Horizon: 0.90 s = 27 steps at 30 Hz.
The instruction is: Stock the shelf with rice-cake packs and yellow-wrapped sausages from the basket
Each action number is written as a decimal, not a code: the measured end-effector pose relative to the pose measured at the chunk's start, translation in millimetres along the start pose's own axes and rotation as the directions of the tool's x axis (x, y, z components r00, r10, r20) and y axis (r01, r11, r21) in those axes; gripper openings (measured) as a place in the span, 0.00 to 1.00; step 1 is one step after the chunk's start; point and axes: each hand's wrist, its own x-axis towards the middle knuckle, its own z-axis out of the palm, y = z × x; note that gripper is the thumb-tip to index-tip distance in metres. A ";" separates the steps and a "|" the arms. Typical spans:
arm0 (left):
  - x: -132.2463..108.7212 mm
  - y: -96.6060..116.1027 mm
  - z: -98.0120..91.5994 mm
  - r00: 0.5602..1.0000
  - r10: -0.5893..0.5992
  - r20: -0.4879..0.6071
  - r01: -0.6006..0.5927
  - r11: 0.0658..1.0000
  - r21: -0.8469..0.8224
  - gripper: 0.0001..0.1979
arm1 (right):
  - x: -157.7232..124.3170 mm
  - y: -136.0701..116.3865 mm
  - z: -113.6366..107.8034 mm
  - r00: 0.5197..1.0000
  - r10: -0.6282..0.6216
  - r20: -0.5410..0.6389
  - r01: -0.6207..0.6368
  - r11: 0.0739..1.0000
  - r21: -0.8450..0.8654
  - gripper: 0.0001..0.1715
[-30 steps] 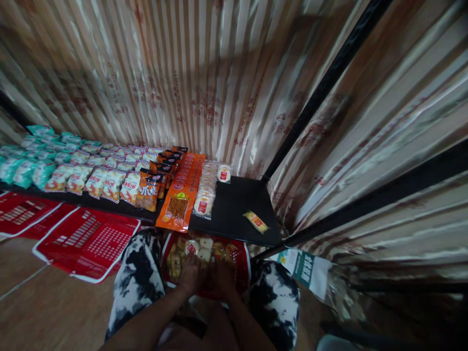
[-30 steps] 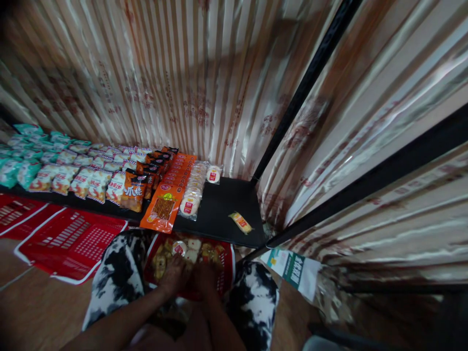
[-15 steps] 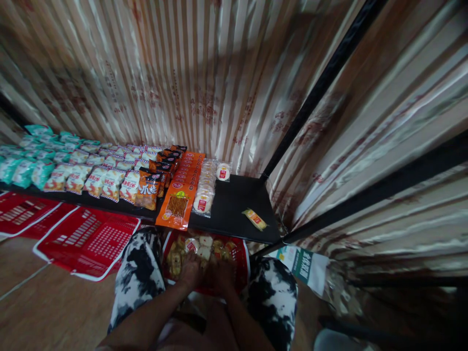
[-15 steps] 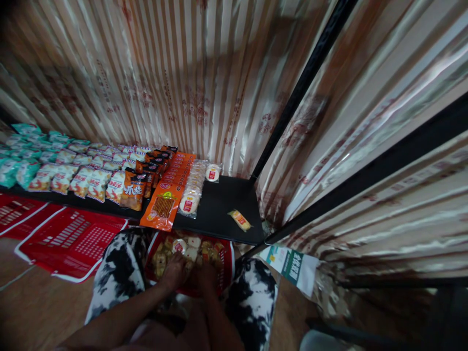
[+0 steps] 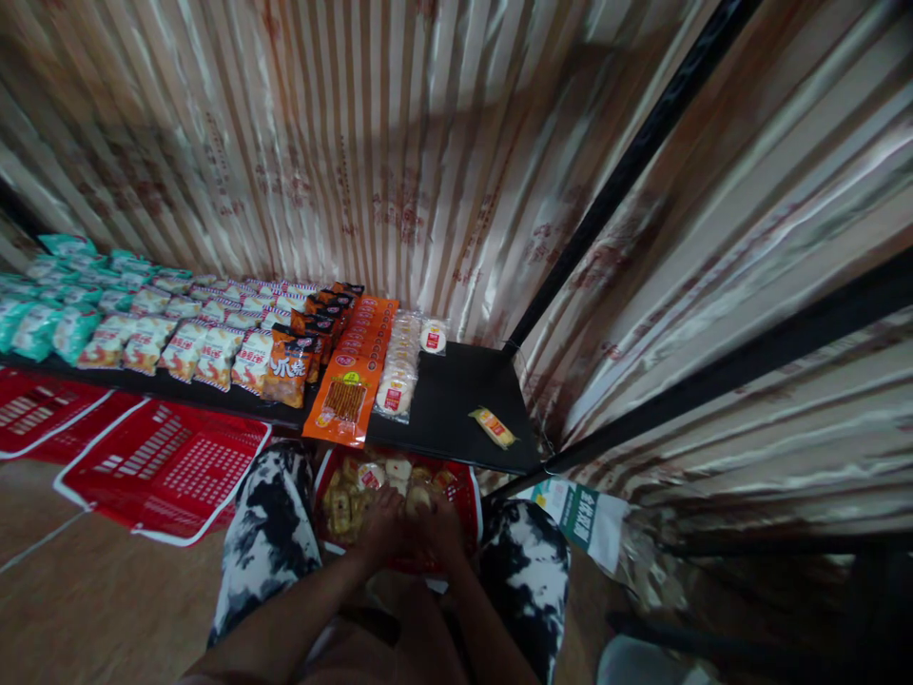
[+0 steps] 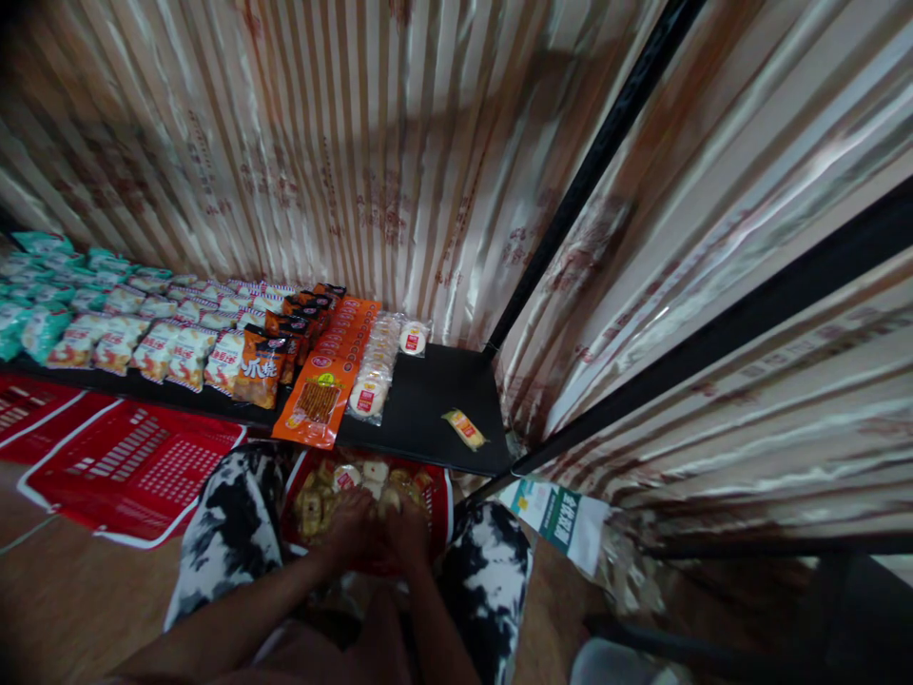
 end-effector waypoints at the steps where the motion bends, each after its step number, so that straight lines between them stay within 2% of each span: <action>1: -0.6 0.9 2.3 1.000 0.017 -0.013 -0.018 0.999 -0.027 0.18 | 0.5 -1.4 -1.4 1.000 0.005 0.000 -0.005 1.000 -0.003 0.16; 8: -7.6 2.4 7.5 0.996 0.090 0.011 -0.089 0.989 -0.120 0.26 | -1.3 -23.0 -19.1 1.000 0.004 -0.030 0.001 0.990 0.144 0.13; 16: -14.9 3.5 -8.6 0.992 0.128 -0.025 -0.130 0.967 -0.219 0.26 | 0.1 -34.1 -30.1 0.997 0.071 -0.016 -0.066 0.976 0.209 0.23; 21: -17.5 12.5 -20.9 0.992 0.121 -0.020 -0.121 0.935 -0.335 0.27 | 2.6 -35.5 -31.3 0.997 0.080 -0.023 -0.072 0.967 0.245 0.22; 24: -16.5 19.2 -26.9 0.989 0.138 -0.047 -0.145 0.903 -0.404 0.28 | 2.8 -39.2 -33.2 0.990 0.144 0.007 -0.139 0.938 0.318 0.25; 27: -14.7 22.9 -31.3 0.990 0.118 -0.083 -0.142 0.886 -0.441 0.22 | 2.1 -42.8 -33.3 0.966 0.245 0.078 -0.254 0.862 0.440 0.31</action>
